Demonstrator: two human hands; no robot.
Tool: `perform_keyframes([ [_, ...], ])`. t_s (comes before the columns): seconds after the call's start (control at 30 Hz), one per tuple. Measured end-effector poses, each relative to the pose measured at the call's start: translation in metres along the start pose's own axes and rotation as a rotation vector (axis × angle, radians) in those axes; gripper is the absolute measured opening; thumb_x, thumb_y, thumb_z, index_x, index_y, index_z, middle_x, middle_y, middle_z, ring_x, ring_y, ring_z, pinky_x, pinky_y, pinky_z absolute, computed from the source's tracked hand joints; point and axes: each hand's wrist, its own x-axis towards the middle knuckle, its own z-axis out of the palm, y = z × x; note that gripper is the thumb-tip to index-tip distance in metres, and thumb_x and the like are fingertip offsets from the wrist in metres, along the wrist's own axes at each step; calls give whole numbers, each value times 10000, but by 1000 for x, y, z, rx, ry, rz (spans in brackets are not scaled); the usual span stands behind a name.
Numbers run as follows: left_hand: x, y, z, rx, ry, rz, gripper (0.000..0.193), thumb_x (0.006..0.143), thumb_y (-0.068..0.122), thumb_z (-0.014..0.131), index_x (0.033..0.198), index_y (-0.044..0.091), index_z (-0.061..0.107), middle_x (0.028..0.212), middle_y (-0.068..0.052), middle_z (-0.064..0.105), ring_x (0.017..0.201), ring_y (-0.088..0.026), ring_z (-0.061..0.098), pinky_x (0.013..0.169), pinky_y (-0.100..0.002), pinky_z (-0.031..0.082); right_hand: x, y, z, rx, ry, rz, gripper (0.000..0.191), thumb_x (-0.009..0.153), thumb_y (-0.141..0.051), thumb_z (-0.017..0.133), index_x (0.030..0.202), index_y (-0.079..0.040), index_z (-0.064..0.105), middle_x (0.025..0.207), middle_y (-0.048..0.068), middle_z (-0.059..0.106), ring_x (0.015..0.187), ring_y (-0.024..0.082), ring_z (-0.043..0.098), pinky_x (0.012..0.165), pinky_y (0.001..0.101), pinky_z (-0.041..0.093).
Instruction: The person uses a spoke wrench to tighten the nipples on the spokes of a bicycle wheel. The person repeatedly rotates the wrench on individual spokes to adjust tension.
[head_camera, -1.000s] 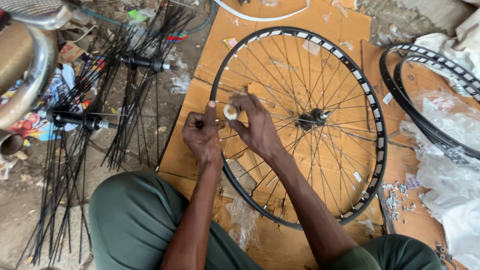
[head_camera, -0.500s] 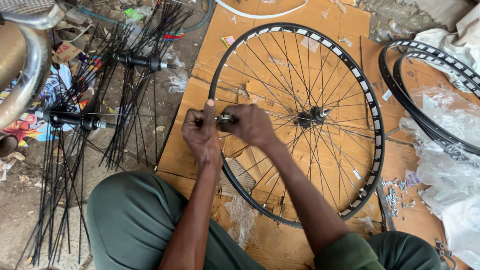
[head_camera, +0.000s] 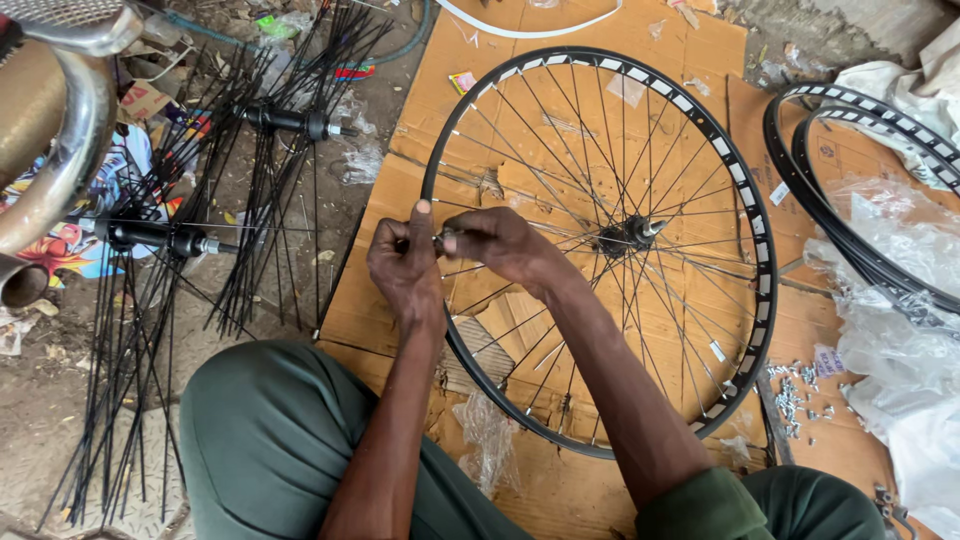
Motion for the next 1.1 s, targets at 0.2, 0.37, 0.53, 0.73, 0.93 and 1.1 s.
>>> perform_keyframes([
  [0.2,2,-3,0,-73,-8,-35,497,913,334,768,640,116,416,608,46,397,577,-79,344,502,-307,313,-13,-13,20,-484,315,-80,347,760,-275,839,975,-78,651,817,67,754,737,214,723,648,373,520],
  [0.37,0,-2,-3,0,-38,17,481,952,340,763,669,124,440,628,49,412,604,-69,351,549,-290,344,-7,-20,8,-432,194,33,249,1023,-356,642,988,-110,649,788,30,765,761,178,782,672,351,536],
  [0.53,2,-4,-1,-85,-33,-55,462,920,342,771,661,127,455,606,40,465,569,-85,475,565,-278,416,-15,-17,10,-365,220,-255,150,987,-184,710,1025,-69,622,897,91,729,852,226,758,782,399,592],
  [0.73,4,-7,-1,-41,-33,44,499,932,354,773,663,121,424,635,59,385,611,-67,326,542,-291,320,-62,-18,1,-544,212,-459,395,817,-94,767,1193,-54,653,1100,142,684,1032,317,673,888,438,533],
  [0.93,0,-1,-2,-36,-39,-36,499,946,364,753,663,117,425,629,52,388,604,-73,333,551,-292,321,-59,-28,4,-730,73,-515,433,889,-182,775,1306,-118,678,1080,123,752,959,338,691,886,485,490],
  [1.1,3,-2,-2,-6,-32,-15,484,956,327,753,667,112,429,631,48,398,611,-73,335,559,-296,324,-49,-28,10,-554,89,-277,458,758,-216,778,1193,-128,668,992,83,786,825,299,749,716,441,557],
])
